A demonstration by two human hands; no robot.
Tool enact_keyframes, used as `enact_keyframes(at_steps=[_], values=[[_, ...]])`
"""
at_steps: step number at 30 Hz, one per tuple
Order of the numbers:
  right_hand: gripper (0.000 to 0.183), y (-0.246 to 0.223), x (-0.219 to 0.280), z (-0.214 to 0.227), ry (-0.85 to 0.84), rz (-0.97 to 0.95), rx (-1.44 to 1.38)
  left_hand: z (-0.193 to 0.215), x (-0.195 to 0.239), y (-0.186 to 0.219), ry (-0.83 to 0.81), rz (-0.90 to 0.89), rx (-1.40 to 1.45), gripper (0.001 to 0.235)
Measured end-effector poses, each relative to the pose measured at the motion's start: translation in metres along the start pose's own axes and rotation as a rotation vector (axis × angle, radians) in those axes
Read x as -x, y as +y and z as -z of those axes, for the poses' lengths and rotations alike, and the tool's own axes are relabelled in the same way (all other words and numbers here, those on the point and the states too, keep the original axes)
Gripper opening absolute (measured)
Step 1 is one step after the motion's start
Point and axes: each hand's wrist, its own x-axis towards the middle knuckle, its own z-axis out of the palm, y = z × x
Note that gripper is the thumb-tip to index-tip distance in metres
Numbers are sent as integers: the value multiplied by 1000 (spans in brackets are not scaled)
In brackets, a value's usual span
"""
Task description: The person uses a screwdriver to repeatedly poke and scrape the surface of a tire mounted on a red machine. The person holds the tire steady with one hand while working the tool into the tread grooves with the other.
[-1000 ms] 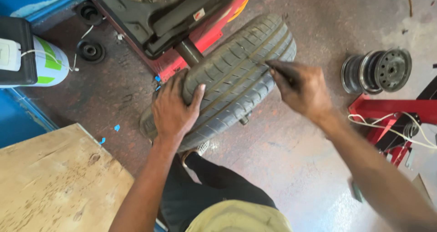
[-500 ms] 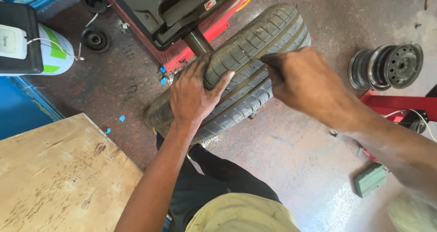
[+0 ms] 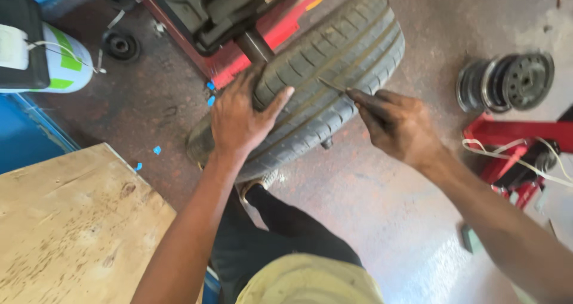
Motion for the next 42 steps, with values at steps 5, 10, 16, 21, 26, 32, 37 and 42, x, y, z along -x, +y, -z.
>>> enact_keyframes(at_steps=[5,10,16,21,26,32,37,42], values=[[33,-15,-12,27,-168,-13,98,-2,-5,1,9,25,12,71],[25,-51,-59,68,-517,-58,537,-7,-7,4,27,-8,1,71],[20,-75,-108,84,-627,18,605,-11,-8,7,15,-17,7,72],[37,-44,-77,61,-419,-29,104,0,-13,8,39,1,41,71],[33,2,-19,12,23,76,-106,-13,-10,13,61,-53,-6,66],[25,-2,6,24,60,13,-74,-7,1,2,24,-36,37,66],[26,-11,8,38,-22,37,7,2,2,-5,32,-18,24,67],[29,-16,15,19,4,7,-12,3,4,-9,11,5,35,69]])
